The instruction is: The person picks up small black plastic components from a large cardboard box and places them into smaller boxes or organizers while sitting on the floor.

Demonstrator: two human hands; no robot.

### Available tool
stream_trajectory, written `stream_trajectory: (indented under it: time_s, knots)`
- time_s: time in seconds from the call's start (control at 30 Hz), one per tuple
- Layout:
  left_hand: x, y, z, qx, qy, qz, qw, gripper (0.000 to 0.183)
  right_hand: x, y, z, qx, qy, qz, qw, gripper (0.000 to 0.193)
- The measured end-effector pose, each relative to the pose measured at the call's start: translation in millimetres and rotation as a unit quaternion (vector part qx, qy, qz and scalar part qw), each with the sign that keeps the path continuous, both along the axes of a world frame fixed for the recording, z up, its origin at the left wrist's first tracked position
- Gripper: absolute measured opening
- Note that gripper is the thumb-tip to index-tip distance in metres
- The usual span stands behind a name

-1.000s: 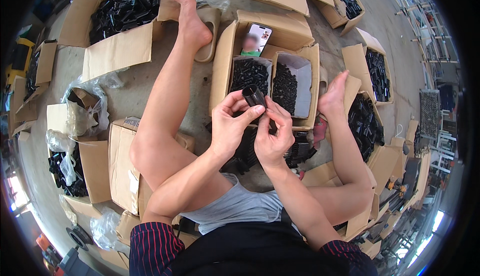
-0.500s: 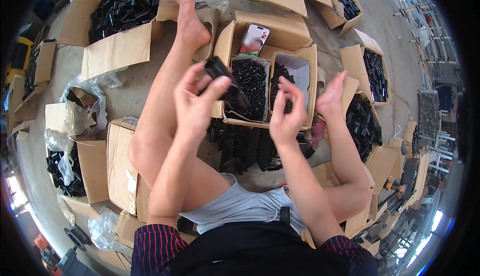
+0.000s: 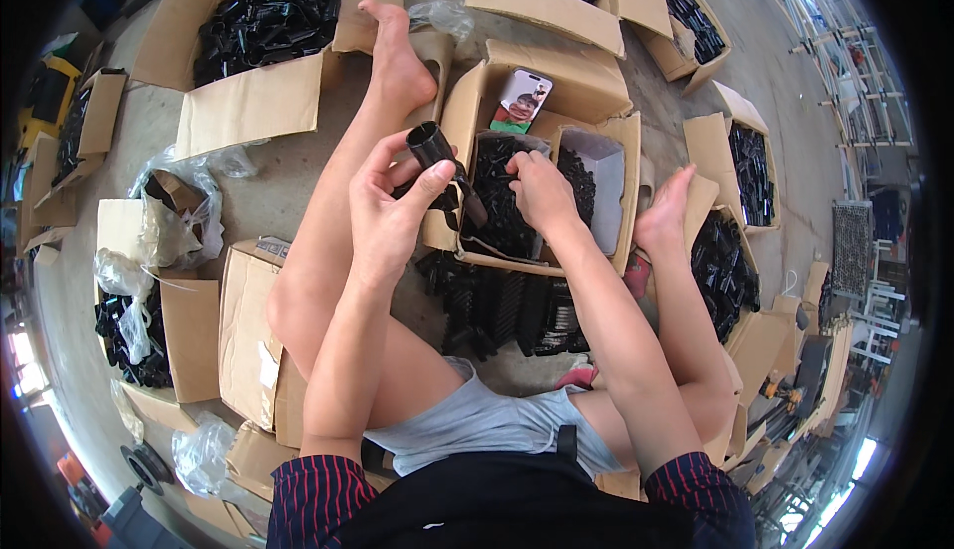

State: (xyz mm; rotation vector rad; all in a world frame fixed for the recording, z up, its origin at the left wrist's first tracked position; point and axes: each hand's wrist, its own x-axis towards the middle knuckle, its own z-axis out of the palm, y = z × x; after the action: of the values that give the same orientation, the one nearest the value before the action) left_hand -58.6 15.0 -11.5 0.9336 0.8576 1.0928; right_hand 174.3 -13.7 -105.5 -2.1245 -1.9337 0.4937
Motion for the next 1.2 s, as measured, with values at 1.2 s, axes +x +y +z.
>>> stream_trajectory:
  time_s: [1.2]
  knots:
    - [31.6, -22.5, -16.1, -0.026, -0.01, -0.055, 0.998, 0.037, -71.7, -64.9, 110.0, 0.241, 0.281, -0.091, 0.925, 0.04]
